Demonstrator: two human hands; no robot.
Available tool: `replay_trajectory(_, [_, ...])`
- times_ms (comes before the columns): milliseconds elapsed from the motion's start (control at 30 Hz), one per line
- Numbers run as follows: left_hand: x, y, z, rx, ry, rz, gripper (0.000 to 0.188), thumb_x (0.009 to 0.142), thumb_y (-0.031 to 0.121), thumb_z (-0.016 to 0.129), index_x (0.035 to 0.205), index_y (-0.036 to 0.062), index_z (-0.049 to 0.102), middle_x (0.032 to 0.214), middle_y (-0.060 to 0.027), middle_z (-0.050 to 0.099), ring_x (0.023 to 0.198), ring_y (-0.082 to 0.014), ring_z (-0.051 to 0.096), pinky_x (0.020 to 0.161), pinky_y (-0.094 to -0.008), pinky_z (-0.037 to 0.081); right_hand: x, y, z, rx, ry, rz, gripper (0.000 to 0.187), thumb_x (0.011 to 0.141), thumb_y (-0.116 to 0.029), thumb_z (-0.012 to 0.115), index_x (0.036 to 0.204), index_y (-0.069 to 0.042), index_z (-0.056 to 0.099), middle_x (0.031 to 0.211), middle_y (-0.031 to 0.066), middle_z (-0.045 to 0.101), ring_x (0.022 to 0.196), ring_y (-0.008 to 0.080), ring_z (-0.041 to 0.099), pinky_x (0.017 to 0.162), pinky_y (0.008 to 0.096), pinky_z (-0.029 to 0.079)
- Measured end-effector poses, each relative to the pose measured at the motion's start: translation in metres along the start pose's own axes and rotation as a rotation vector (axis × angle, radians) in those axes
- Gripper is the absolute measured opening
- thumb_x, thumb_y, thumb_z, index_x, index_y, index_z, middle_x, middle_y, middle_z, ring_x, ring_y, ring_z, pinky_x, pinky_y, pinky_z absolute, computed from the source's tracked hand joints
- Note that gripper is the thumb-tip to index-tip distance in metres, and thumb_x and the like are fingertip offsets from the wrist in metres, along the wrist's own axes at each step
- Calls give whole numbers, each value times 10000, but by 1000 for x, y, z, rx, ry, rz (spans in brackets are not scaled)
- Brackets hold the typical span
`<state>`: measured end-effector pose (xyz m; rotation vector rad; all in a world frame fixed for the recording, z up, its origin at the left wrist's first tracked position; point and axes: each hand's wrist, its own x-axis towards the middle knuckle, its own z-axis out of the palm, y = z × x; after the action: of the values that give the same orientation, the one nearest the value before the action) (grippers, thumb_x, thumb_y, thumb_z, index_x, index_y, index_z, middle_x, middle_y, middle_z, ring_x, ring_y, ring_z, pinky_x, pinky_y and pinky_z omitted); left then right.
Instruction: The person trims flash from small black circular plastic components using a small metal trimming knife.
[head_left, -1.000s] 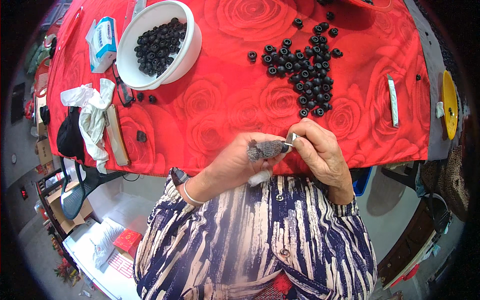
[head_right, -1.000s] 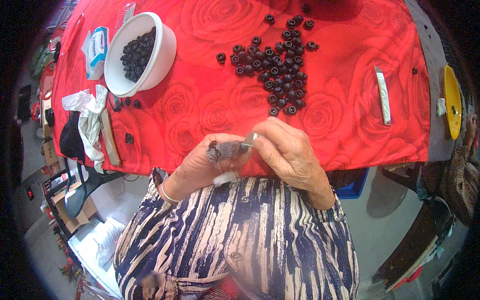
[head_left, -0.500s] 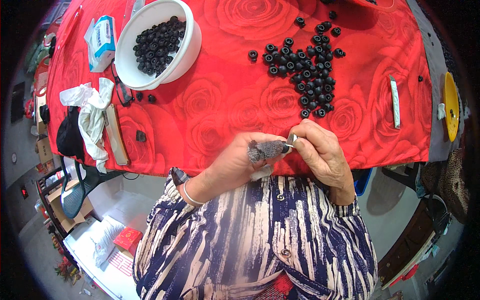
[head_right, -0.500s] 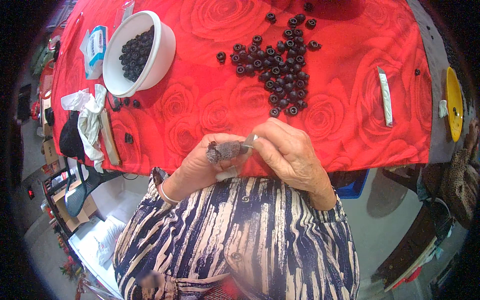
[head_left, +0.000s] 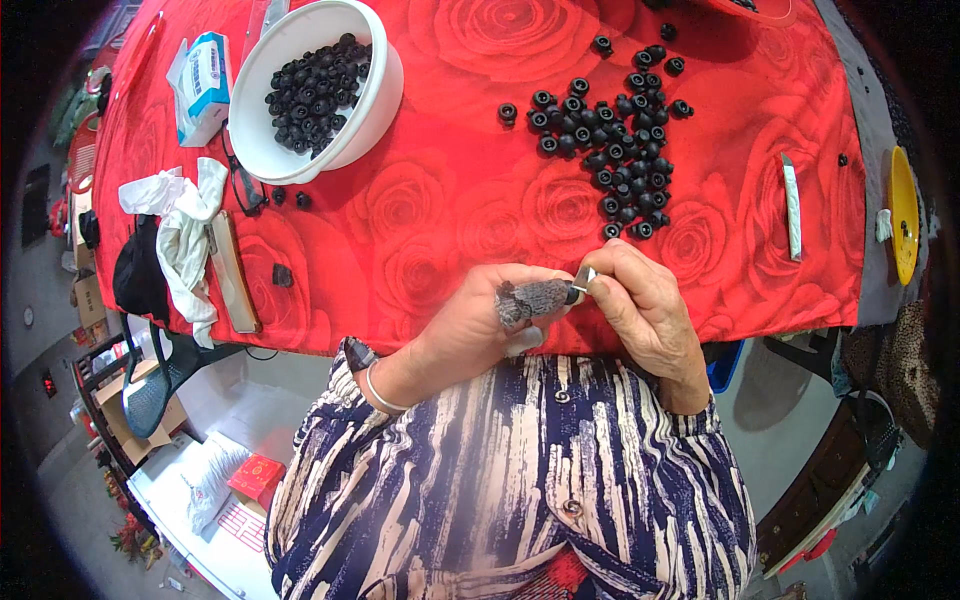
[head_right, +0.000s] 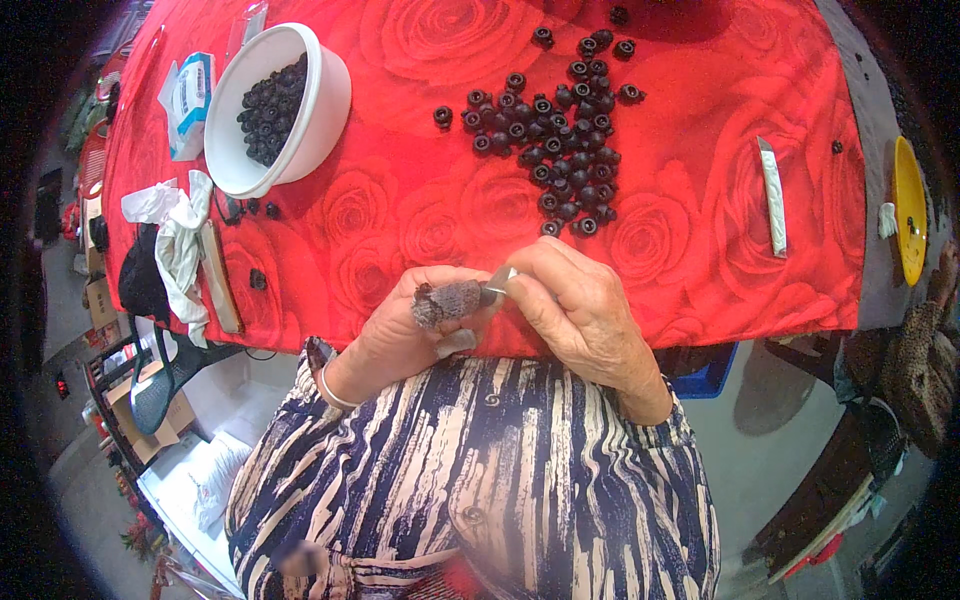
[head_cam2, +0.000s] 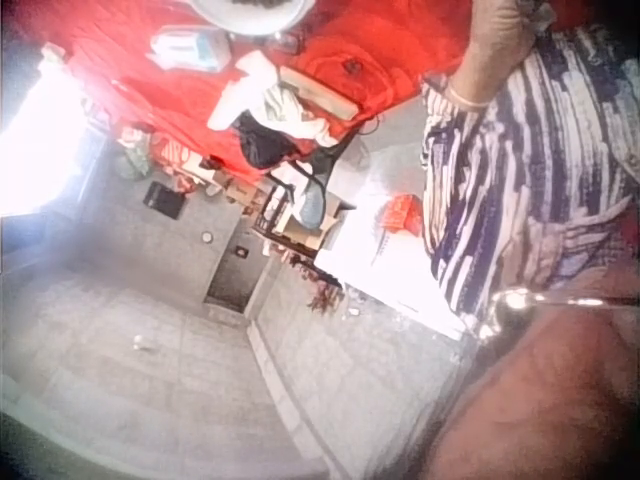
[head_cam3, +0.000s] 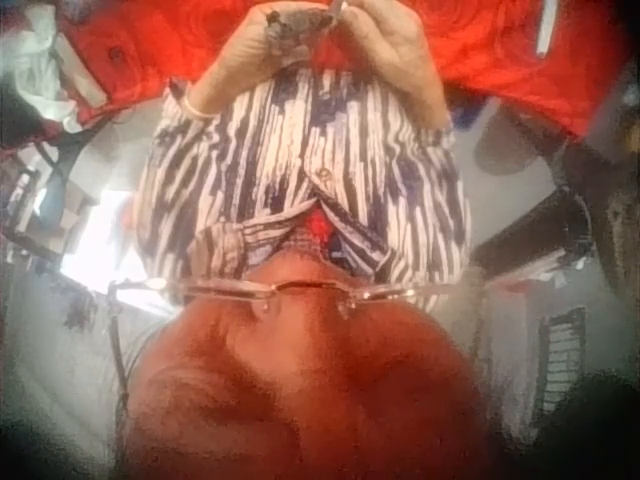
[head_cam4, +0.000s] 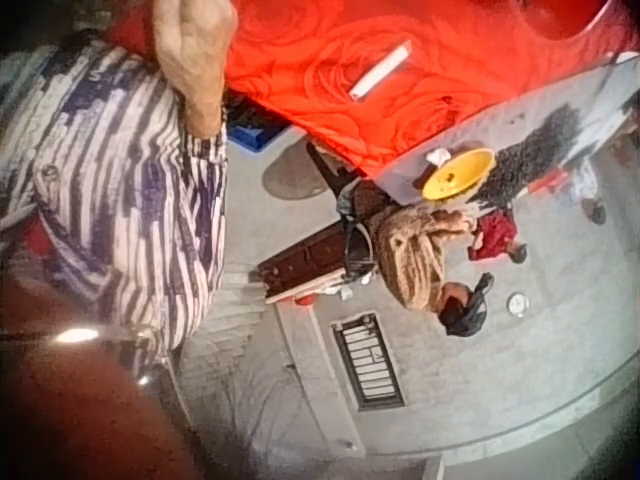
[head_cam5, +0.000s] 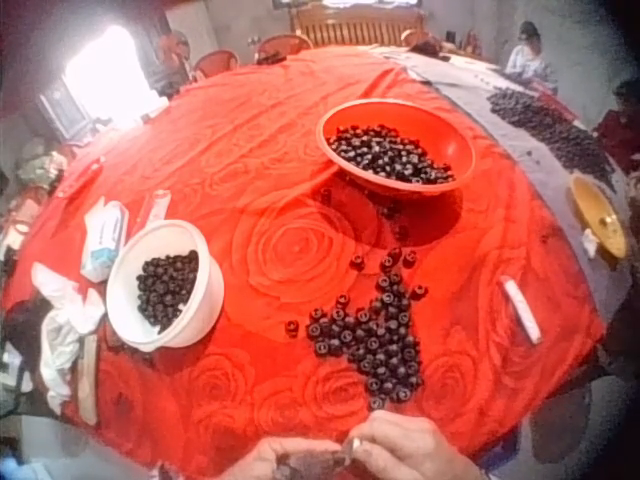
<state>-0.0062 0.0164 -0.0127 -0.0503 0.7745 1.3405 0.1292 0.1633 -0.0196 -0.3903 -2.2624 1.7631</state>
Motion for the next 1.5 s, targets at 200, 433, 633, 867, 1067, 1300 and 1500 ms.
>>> replay_trajectory(200, [1,0,0,6,7,14,190,904,151,572,1043,39,638,837,40,574,665,-6,457,505,-175,310,1,-3,1,13,26,34,104,873,-70,552,913,23,577,784,138,542,717,274,563,638,336,440])
replay_trajectory(433, [2,0,-5,-31,-51,8,212,902,178,578,1041,28,632,857,33,585,717,-7,495,513,-175,324,0,-1,1,0,30,41,104,870,-68,556,917,22,579,781,136,541,712,271,562,634,335,440])
replay_trajectory(633, [2,0,-7,-33,-17,-4,199,906,160,568,1043,31,633,886,24,602,724,-13,504,531,-168,343,1,1,2,-38,33,4,105,861,-60,558,919,24,581,789,140,555,717,280,579,633,342,451])
replay_trajectory(867, [2,-3,-5,-35,-2,25,195,911,161,559,1039,36,637,887,26,610,722,-11,503,522,-163,334,2,2,3,-41,36,2,103,854,-60,563,913,21,588,771,138,554,706,283,581,621,342,451])
replay_trajectory(1067, [6,-3,-5,-30,3,106,189,911,159,558,1027,31,637,807,40,565,630,-7,459,463,-165,301,-1,-2,-2,-61,-207,-156,92,830,-63,599,890,7,587,741,121,540,678,261,560,601,351,435])
replay_trajectory(1300, [3,0,-3,35,35,57,227,858,179,597,995,-3,604,752,33,510,554,-15,396,467,-161,302,3,-2,-6,-85,141,-28,82,867,-54,558,893,16,591,758,115,545,669,236,555,603,307,435])
replay_trajectory(1500, [1,1,2,163,132,16,201,882,18,521,1050,22,632,780,55,498,663,-1,428,511,-145,323,8,0,0,-48,44,-73,96,888,-57,538,881,34,569,729,83,500,648,179,491,590,283,393])
